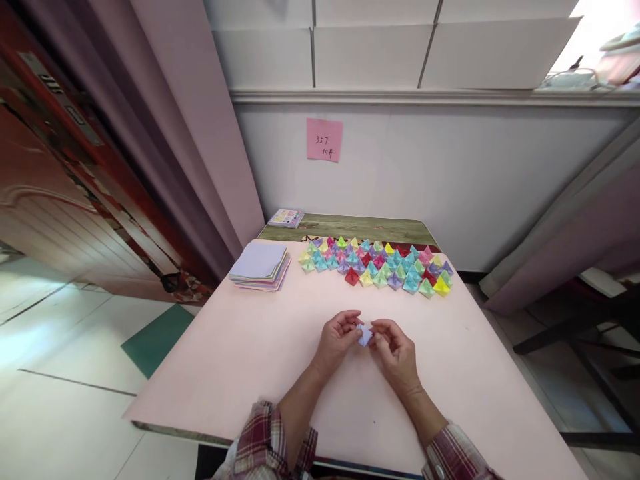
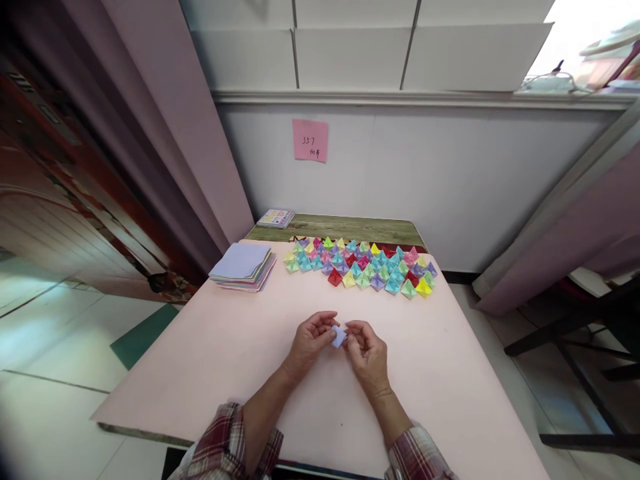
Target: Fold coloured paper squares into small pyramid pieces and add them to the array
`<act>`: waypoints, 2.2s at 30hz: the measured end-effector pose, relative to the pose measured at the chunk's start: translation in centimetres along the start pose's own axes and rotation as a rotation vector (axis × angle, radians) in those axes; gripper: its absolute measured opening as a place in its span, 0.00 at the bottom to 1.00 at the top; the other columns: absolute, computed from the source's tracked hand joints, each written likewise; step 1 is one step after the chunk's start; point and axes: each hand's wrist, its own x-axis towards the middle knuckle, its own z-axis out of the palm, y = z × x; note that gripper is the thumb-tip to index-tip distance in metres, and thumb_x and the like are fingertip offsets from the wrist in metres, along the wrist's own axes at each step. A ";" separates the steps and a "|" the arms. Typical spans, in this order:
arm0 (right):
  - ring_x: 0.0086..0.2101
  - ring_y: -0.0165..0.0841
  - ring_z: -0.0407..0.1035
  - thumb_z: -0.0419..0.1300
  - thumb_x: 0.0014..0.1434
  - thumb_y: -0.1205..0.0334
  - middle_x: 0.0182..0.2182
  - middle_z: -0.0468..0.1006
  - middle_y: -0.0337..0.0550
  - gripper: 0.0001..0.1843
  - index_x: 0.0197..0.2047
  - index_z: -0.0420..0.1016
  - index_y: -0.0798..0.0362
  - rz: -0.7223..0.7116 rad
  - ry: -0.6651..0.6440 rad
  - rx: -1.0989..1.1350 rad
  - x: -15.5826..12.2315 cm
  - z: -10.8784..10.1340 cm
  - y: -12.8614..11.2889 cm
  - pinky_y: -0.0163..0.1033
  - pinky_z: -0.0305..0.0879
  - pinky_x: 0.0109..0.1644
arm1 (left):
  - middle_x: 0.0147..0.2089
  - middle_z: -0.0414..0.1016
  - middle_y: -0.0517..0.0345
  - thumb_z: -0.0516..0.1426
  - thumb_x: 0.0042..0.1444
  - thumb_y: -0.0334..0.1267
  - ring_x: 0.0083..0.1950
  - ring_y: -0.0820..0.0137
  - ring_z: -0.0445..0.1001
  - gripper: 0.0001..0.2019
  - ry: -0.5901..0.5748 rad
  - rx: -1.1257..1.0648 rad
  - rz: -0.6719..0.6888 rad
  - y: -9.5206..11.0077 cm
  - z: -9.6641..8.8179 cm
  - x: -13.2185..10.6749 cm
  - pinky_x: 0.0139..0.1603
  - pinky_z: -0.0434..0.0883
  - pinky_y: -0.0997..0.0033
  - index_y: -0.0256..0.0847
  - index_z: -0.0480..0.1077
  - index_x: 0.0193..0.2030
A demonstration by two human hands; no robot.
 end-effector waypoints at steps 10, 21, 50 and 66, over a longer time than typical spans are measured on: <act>0.19 0.26 0.52 0.57 0.61 0.50 0.16 0.60 0.32 0.20 0.22 0.64 0.51 0.001 -0.115 -0.205 0.5 0.5 0.6 0.32 0.51 0.24 | 0.42 0.72 0.55 0.65 0.48 0.40 0.36 0.74 0.73 0.23 0.092 0.031 0.066 0.0 0.2 -0.1 0.40 0.72 0.73 0.40 0.69 0.52; 0.22 0.29 0.63 0.59 0.60 0.48 0.21 0.70 0.35 0.14 0.33 0.72 0.51 0.086 -0.148 0.046 0.5 0.2 0.3 0.32 0.59 0.26 | 0.15 0.63 0.67 0.59 0.54 0.48 0.16 0.79 0.59 0.16 0.025 0.214 -0.034 0.0 0.4 -0.1 0.18 0.57 0.79 0.38 0.67 0.26; 0.32 0.35 0.74 0.66 0.56 0.56 0.30 0.79 0.42 0.09 0.38 0.76 0.51 0.111 -0.160 0.368 0.7 -0.1 0.8 0.39 0.70 0.39 | 0.27 0.73 0.60 0.64 0.50 0.39 0.27 0.74 0.71 0.10 -0.064 0.053 0.001 0.6 0.5 -0.5 0.28 0.68 0.75 0.36 0.69 0.35; 0.25 0.30 0.67 0.66 0.53 0.50 0.26 0.74 0.37 0.18 0.42 0.69 0.51 0.152 -0.012 0.233 0.9 0.4 1.5 0.33 0.64 0.28 | 0.25 0.71 0.66 0.62 0.53 0.45 0.21 0.78 0.66 0.19 -0.009 0.147 -0.036 0.2 0.9 -0.5 0.23 0.63 0.77 0.40 0.65 0.47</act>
